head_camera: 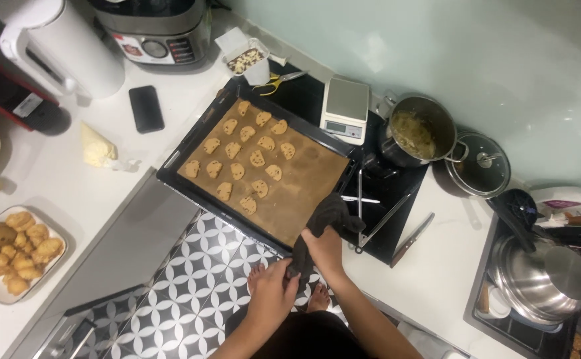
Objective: The recorder cuts portions of cookie dough, arranges them on a baking tray lined with parchment paper, and places the tray into an oven.
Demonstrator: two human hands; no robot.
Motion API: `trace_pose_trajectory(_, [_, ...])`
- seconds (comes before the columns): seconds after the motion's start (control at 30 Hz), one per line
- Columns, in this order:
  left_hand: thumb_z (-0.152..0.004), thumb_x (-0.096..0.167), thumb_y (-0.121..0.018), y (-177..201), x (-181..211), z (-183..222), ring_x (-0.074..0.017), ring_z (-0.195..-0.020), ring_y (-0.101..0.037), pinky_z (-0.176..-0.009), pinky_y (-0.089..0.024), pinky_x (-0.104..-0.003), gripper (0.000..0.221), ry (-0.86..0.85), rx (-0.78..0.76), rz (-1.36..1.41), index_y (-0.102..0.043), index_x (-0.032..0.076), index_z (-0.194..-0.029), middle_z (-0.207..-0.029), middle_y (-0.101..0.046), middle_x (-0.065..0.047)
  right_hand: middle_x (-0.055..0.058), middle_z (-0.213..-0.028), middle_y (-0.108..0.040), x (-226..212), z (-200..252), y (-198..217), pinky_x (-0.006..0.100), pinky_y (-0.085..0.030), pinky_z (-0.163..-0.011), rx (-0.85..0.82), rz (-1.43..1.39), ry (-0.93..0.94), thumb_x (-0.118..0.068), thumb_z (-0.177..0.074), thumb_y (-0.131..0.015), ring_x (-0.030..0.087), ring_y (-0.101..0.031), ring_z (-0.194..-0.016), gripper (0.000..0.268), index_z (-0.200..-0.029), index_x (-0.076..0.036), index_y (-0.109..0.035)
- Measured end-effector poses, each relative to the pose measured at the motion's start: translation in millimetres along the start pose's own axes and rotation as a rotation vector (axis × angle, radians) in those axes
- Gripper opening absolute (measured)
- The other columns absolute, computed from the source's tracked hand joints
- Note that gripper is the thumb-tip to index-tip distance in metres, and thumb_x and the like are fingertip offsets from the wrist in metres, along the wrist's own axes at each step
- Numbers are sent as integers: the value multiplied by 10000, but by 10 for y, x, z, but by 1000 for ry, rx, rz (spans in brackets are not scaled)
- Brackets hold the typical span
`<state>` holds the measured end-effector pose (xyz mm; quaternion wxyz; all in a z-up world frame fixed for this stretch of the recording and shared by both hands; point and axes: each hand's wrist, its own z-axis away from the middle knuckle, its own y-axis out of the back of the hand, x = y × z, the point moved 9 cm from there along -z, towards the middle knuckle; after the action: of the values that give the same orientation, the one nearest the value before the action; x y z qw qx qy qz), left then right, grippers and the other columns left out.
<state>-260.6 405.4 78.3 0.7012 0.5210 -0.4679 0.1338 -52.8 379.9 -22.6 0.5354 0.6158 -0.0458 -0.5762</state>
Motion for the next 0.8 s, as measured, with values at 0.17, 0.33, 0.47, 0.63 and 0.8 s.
trace_pose_trajectory(0.17, [-881,174,-710,175,117,2,-259,-753,-737,-734,-539,-405,281,-19,19,207,-676,59,-1135,-882,-739,-87,227,-931,-750,236,-26,-129,441,-564,-716,-41,-482,-93,-169,-747,-803,327,-710,-834,394,-983,125,-687])
trace_pose_trajectory(0.33, [-834,141,-760,380,305,-28,-264,-705,-731,-689,-512,-422,288,-80,54,51,-698,73,-1107,-861,-765,-72,135,-905,-718,262,2,-361,394,-585,-699,-380,-981,-492,-21,-778,-759,266,-705,-779,289,-1033,89,-679])
trace_pose_trajectory(0.47, [-897,92,-712,224,154,0,-262,-777,-740,-683,-592,-342,340,-76,-12,349,-621,25,-1218,-987,-707,-141,126,-925,-732,197,-12,-343,357,-595,-732,-425,-1000,-476,-32,-761,-733,242,-720,-815,303,-1036,85,-682])
trace_pose_trajectory(0.63, [-891,59,-705,306,221,6,-302,-801,-745,-690,-593,-349,329,-96,-7,387,-640,19,-1211,-1023,-701,-165,153,-917,-669,350,-143,-376,375,-553,-670,-406,-1015,-278,-56,-804,-737,254,-671,-781,284,-1026,101,-657])
trace_pose_trajectory(0.8, [-878,47,-703,382,258,21,-347,-834,-728,-703,-590,-384,350,-95,-35,419,-624,15,-1217,-1052,-688,-181,122,-919,-680,375,4,-267,364,-562,-693,-372,-1070,-316,-88,-817,-738,237,-677,-784,286,-1040,71,-656])
